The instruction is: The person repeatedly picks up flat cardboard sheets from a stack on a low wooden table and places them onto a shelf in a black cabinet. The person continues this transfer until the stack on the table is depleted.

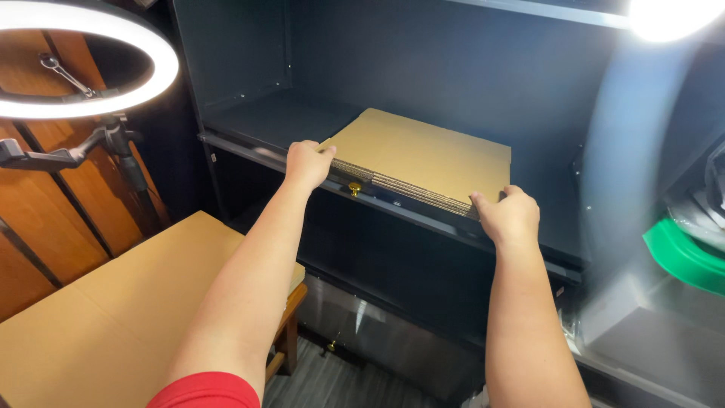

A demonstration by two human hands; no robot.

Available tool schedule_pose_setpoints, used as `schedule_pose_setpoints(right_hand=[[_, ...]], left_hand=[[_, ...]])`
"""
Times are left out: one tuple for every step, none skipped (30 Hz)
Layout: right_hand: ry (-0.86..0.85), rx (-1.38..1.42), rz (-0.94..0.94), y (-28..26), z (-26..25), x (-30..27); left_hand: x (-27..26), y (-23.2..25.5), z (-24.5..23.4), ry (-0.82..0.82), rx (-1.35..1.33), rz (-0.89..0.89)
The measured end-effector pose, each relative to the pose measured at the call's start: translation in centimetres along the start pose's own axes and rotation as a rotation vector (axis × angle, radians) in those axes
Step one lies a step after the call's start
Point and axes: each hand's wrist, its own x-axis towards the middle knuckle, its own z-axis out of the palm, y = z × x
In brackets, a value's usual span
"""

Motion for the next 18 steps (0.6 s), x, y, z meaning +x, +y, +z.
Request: schedule_pose_setpoints(right_hand=[[0.000, 0.000, 0.000, 0.1, 0.1, 0.0], [-0.005, 0.000, -0.001, 0.2, 0.1, -0.1], [-0.008, 0.003, -0.003, 0.2, 0.1, 0.0], [-0.005, 0.007, -0.005, 0.1, 0.1, 0.0], [0.001, 0.015, -0.001, 0.1, 0.1, -0.1], [0.006, 0.022, 0.003, 0.1, 0.1, -0.1], [0.009, 0.023, 0.003, 0.0, 0.1, -0.2], [0.028, 0.040, 0.012, -0.1, 0.1, -0.2], [0.045, 0.056, 0.019, -0.1, 0.1, -0.3], [0.044, 0.055, 0.018, -0.1, 0.0, -0.3], [0.030, 0.055, 0.019, -0.1, 0.0, -0.3], [0.016, 0.055, 0.020, -0.1, -0.1, -0.3], [0.014, 0.055, 0.020, -0.2, -0.1, -0.5], [0.019, 0.077, 0.033, -0.3, -0.3, -0.6], [0.022, 0.100, 0.049, -0.3, -0.3, -0.8], [0.020, 0.101, 0.052, -0.3, -0.5, -0.9], [0.003, 0.108, 0.044, -0.3, -0.7, -1.0], [-0.014, 0.115, 0.036, -0.4, -1.0, -1.1]], left_hand=[[-0.1, 0.0, -0.1, 0.001, 0.000, 0.000], [-0.2, 0.0, -0.2, -0.019, 0.003, -0.008], [-0.1, 0.1, -0.5, -0.034, 0.006, -0.012], [-0.1, 0.2, -0.6, -0.031, 0.006, -0.009], [-0.2, 0.2, -0.7, -0.042, 0.001, -0.007], [-0.2, 0.2, -0.7, -0.054, -0.003, -0.005], [-0.1, 0.2, -0.8, -0.054, -0.004, -0.002], [0.1, 0.1, -0.8, -0.059, -0.026, -0.017], [0.2, -0.1, -0.9, -0.062, -0.048, -0.035], [0.2, -0.1, -1.0, -0.061, -0.049, -0.036], [0.2, -0.1, -1.1, -0.074, -0.072, -0.055], [0.2, -0.2, -1.1, -0.086, -0.095, -0.074], [0.2, -0.2, -1.2, -0.086, -0.094, -0.075], [0.2, -0.1, -1.4, -0.088, -0.082, -0.083], [0.1, -0.1, -1.4, -0.091, -0.069, -0.091], [0.0, -0.3, -1.5, -0.093, -0.066, -0.092], [-0.2, -0.4, -1.5, -0.061, -0.100, -0.090], [-0.3, -0.5, -1.6, -0.029, -0.133, -0.088]])
